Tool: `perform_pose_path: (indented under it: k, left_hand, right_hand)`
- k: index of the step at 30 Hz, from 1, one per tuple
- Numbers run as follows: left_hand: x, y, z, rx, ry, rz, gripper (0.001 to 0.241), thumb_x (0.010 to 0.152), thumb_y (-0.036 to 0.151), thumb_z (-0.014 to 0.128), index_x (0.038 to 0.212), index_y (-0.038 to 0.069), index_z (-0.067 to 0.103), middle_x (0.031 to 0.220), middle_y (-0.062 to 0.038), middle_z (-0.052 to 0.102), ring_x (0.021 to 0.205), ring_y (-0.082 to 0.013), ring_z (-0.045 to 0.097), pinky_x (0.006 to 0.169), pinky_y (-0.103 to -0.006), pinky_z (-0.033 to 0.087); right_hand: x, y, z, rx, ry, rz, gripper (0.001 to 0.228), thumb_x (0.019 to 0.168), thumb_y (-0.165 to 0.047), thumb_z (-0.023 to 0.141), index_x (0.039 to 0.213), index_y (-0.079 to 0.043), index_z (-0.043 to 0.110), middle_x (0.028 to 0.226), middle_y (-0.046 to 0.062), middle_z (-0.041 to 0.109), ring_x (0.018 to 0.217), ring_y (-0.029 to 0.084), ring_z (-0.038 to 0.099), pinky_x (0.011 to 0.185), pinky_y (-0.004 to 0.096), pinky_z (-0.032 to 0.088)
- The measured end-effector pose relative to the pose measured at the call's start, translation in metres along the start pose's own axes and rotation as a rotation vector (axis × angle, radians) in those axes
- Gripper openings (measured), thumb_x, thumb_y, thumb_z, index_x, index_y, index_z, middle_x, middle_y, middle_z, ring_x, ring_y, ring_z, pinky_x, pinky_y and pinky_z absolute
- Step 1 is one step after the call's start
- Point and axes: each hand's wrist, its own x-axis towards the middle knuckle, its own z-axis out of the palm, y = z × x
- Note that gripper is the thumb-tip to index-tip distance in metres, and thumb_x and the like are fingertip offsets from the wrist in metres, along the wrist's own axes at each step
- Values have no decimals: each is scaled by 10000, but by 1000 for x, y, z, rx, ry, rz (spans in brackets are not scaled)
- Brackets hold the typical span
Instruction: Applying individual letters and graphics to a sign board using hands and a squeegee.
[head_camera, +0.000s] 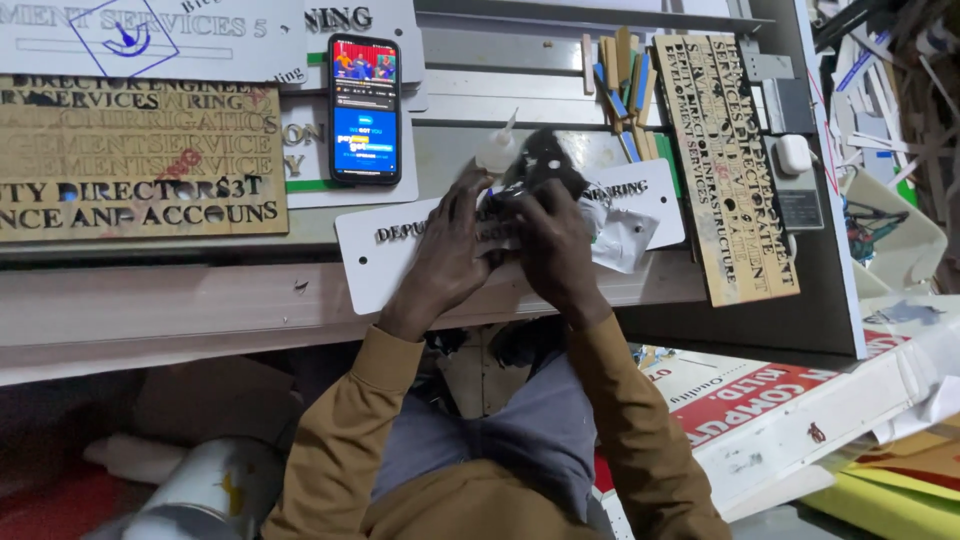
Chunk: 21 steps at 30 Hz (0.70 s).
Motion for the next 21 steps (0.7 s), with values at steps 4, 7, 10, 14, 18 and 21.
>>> perform_pose_path:
  k: [4,7,10,14,18,21]
  left_hand:
    - [-2,4,-3,-40,-16,-7,989,888,229,921,1693,170,349,1759,-224,414,1637,-503,409,1266,-687,400]
    - [-3,6,-5,-33,-3,-3,943,910,195,891,1685,192,354,1753,-198,418,1649,-482,394,1274,-669,399]
    - [-1,8,-7,-3,-1,6,967,880,191,905,1678,182,359,1749,-214,427,1641,-485,410,1271,-673,410]
    - [-4,19,-15,-28,0,13,926,892,68,825,1678,180,347,1694,-247,462,1586,-544,448,1260,-698,404]
    - [-1,8,-8,15,-15,5,942,874,130,884,1653,185,358,1637,-250,508,1539,-545,500,1248,-716,416]
    - [-1,20,-18,-12,-21,17,967,830,2,778,1674,179,342,1621,-240,516,1533,-536,515,1254,-685,430]
  right_hand:
    - [-5,-3,-4,77,22,106,169,1064,-71,721,1099,-230,676,1063,102,557,861,528,670,711,617,537]
    - [5,-11,-4,118,46,134,152,1076,-87,744,1103,-224,685,1074,102,574,868,520,707,731,620,568]
    - [13,-7,2,107,53,177,114,1109,-145,729,1134,-242,674,1117,94,596,877,532,723,723,637,580]
    - [17,-18,-2,134,-14,129,134,1100,-91,718,1122,-211,662,1193,137,573,908,615,718,691,715,587]
    - [24,-20,0,157,-52,81,144,1099,-60,693,1103,-201,664,1218,147,601,921,613,741,682,736,584]
    - [25,-10,10,140,-9,174,117,1109,-118,697,1114,-219,639,1216,126,637,939,601,735,720,729,595]
